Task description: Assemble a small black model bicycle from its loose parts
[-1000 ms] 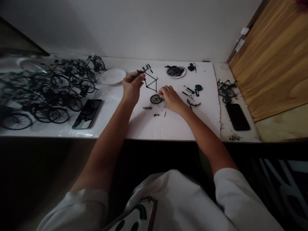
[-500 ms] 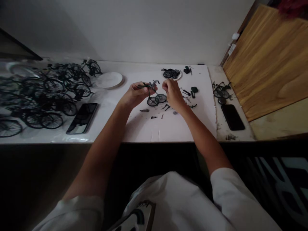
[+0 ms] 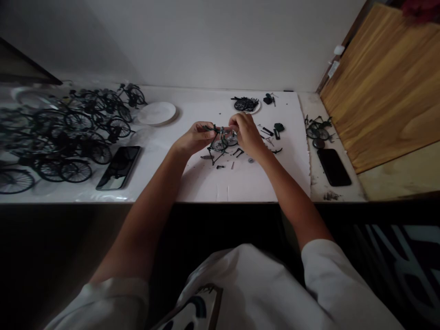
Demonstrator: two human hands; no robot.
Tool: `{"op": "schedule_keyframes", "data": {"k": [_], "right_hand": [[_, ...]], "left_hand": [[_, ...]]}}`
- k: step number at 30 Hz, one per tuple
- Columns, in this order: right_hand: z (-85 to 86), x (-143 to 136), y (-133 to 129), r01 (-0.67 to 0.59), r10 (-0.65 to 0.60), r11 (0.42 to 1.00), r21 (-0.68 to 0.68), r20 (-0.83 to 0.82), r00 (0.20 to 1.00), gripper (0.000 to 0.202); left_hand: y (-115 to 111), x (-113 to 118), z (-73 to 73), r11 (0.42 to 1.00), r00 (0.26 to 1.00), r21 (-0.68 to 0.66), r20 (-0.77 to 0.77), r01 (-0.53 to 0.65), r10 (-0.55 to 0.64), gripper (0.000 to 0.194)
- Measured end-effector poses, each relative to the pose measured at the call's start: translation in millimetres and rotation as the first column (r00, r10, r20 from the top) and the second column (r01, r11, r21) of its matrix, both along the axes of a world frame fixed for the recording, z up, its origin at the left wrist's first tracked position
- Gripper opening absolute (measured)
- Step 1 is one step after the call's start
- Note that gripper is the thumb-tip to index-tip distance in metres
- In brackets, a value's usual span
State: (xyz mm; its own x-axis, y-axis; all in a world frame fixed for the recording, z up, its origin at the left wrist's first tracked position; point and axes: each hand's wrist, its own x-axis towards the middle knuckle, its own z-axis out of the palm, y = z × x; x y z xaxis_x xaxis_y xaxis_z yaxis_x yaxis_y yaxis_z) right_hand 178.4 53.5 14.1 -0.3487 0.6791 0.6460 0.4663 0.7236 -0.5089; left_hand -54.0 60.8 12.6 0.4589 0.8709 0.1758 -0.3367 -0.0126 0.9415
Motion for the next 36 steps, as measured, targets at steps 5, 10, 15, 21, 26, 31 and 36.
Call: {"op": "schedule_keyframes", "data": {"k": [5, 10, 15, 21, 26, 31, 36], "right_hand": [[4.3, 0.4, -3.5, -0.029, 0.028, 1.0, 0.007, 0.037, 0.999, 0.014], [8.5, 5.1, -1.6, -0.111, 0.112, 0.993, -0.038, 0.05, 0.992, 0.011], [12.4, 8.8, -0.4, -0.116, 0.12, 0.99, -0.084, 0.045, 0.992, 0.018], [17.0, 10.1, -3.3, -0.14, 0.147, 0.981, -0.133, 0.047, 0.988, 0.025], [17.7, 7.6, -5.8, -0.129, 0.134, 0.977, -0.169, 0.017, 0.991, 0.024], [13.2, 8.4, -1.3, -0.083, 0.07, 0.98, -0.179, -0.081, 0.994, 0.027], [13.6, 9.8, 0.4, -0.068, 0.035, 0.973, -0.221, -0.15, 0.988, 0.033]], "left_hand": [[-0.2, 1.1, -0.3, 1.0, 0.999, -0.013, -0.027, -0.024, 0.024, 0.047], [-0.6, -0.5, 0.4, 0.999, 0.998, 0.005, -0.053, -0.034, 0.034, 0.045], [-1.4, -5.9, 4.8, 0.999, 0.995, 0.05, -0.099, -0.021, 0.026, 0.045], [-4.1, -7.5, 12.7, 0.998, 0.991, 0.061, -0.132, 0.007, 0.002, 0.047], [-5.0, -8.3, 13.4, 0.998, 0.993, 0.06, -0.117, -0.001, 0.008, 0.048], [-4.8, -8.4, 12.3, 0.997, 0.992, 0.082, -0.123, 0.009, 0.002, 0.047], [-5.0, -6.3, 11.8, 0.996, 0.992, 0.088, -0.119, -0.02, 0.031, 0.048]]}}
